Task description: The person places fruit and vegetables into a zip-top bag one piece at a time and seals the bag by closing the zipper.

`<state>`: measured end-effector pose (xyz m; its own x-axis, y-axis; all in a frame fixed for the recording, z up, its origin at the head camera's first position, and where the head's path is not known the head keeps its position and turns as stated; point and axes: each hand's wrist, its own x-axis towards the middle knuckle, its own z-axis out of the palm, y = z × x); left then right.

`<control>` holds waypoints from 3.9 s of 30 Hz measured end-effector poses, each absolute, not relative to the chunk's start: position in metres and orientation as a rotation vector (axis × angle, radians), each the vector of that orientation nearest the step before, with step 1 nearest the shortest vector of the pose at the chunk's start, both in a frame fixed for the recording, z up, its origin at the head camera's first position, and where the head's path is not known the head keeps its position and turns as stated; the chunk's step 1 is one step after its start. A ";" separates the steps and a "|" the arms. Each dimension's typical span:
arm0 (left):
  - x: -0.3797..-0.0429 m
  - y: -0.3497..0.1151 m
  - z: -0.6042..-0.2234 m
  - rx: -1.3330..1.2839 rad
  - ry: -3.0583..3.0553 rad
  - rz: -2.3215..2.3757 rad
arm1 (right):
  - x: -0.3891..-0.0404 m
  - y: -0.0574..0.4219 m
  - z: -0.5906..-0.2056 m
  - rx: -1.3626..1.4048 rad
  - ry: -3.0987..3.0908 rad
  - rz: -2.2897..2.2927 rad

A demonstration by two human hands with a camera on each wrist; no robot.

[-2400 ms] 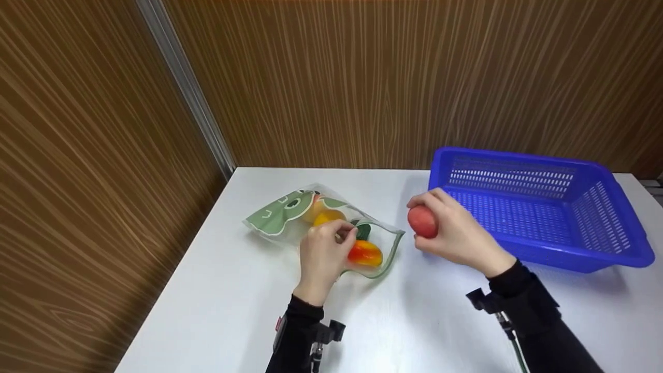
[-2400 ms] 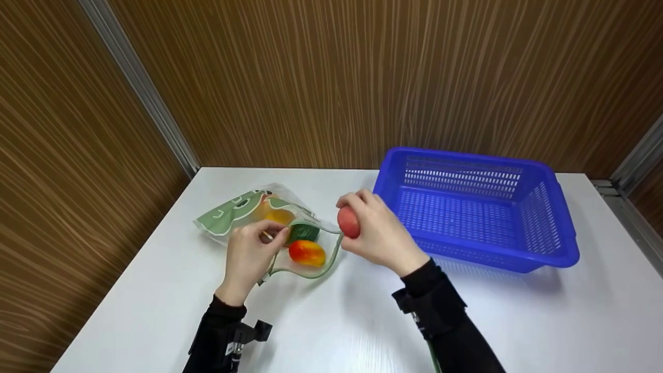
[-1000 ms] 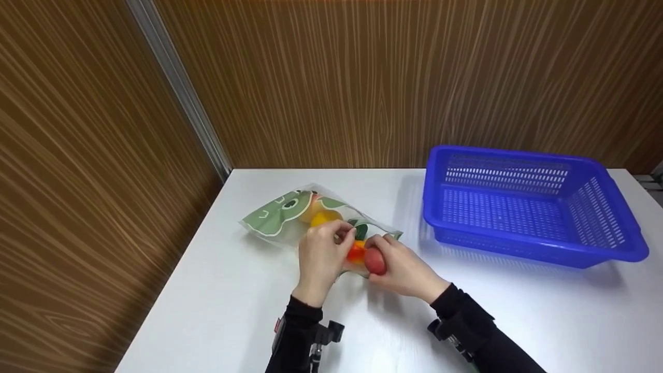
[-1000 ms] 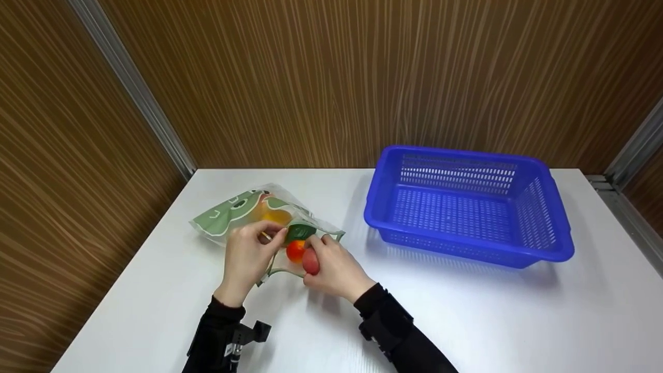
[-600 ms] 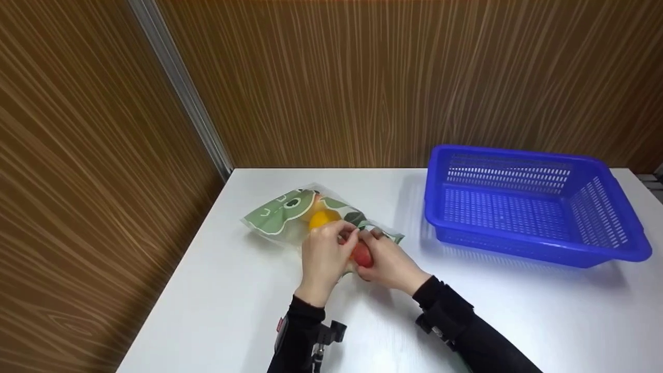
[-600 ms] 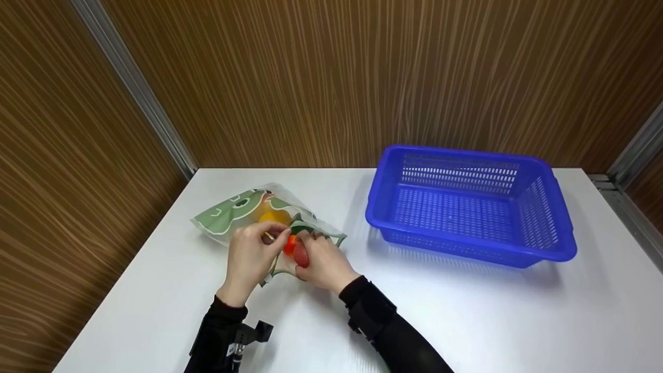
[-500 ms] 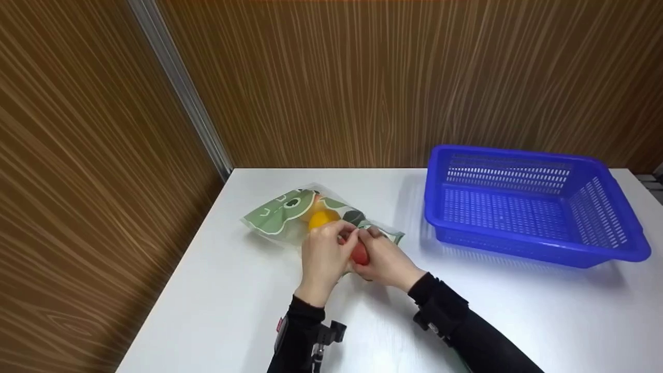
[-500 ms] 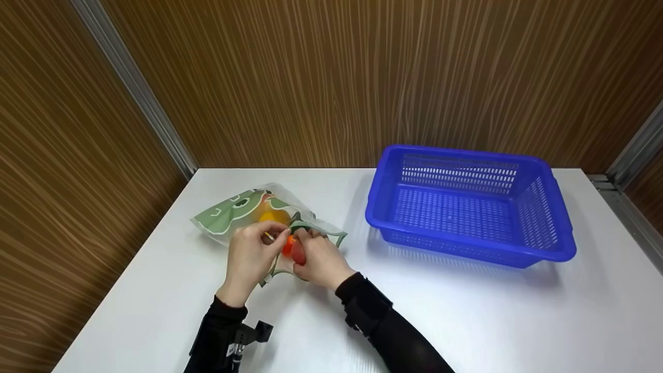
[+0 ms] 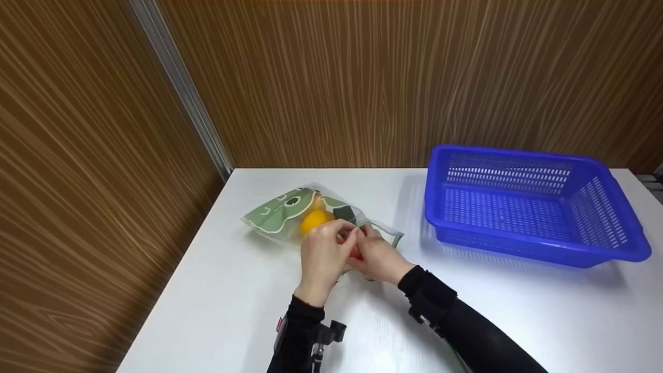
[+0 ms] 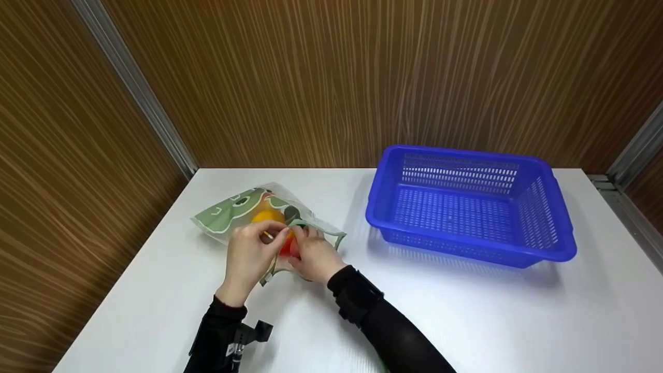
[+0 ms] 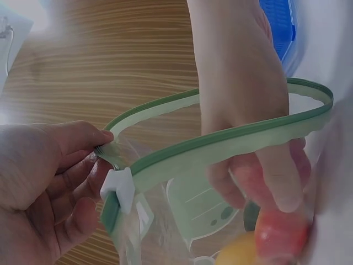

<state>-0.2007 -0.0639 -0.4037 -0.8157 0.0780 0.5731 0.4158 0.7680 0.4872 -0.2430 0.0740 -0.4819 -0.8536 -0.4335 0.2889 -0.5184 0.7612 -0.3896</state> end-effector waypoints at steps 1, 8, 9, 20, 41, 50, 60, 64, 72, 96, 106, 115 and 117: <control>-0.201 -0.064 -0.404 -0.369 -2.428 -0.842 | -0.243 0.074 -0.483 0.759 -2.786 0.668; -0.200 -0.064 -0.404 -0.363 -2.444 -0.868 | -0.242 0.075 -0.487 0.794 -2.734 0.500; -0.200 -0.064 -0.404 -0.364 -2.442 -0.875 | -0.242 0.075 -0.487 0.798 -2.721 0.482; -0.199 -0.066 -0.405 -0.337 -2.450 -0.924 | -0.225 0.087 -0.479 0.762 -2.741 0.602; -0.202 -0.068 -0.401 -0.346 -2.422 -0.916 | -0.185 0.131 -0.434 0.747 -2.615 0.646; -0.202 -0.068 -0.401 -0.338 -2.431 -0.933 | -0.195 0.151 -0.432 0.589 -2.567 0.675; -0.200 -0.068 -0.400 -0.346 -2.433 -0.922 | -0.203 0.157 -0.444 0.556 -2.618 0.604; -0.198 -0.068 -0.398 -0.355 -2.410 -0.899 | -0.204 0.158 -0.449 0.576 -2.653 0.582; -0.197 -0.068 -0.395 -0.379 -2.362 -0.853 | -0.205 0.153 -0.457 0.632 -2.652 0.514; -0.198 -0.067 -0.396 -0.381 -2.348 -0.839 | -0.207 0.146 -0.467 0.774 -2.474 0.418; -0.200 -0.074 -0.395 -0.369 -2.332 -0.892 | -0.208 0.158 -0.452 0.796 -2.387 0.409; -0.197 -0.073 -0.390 -0.385 -2.330 -1.010 | -0.196 0.180 -0.412 0.580 -2.300 0.535; -0.195 -0.071 -0.389 -0.419 -2.325 -1.043 | -0.193 0.183 -0.405 0.543 -2.282 0.569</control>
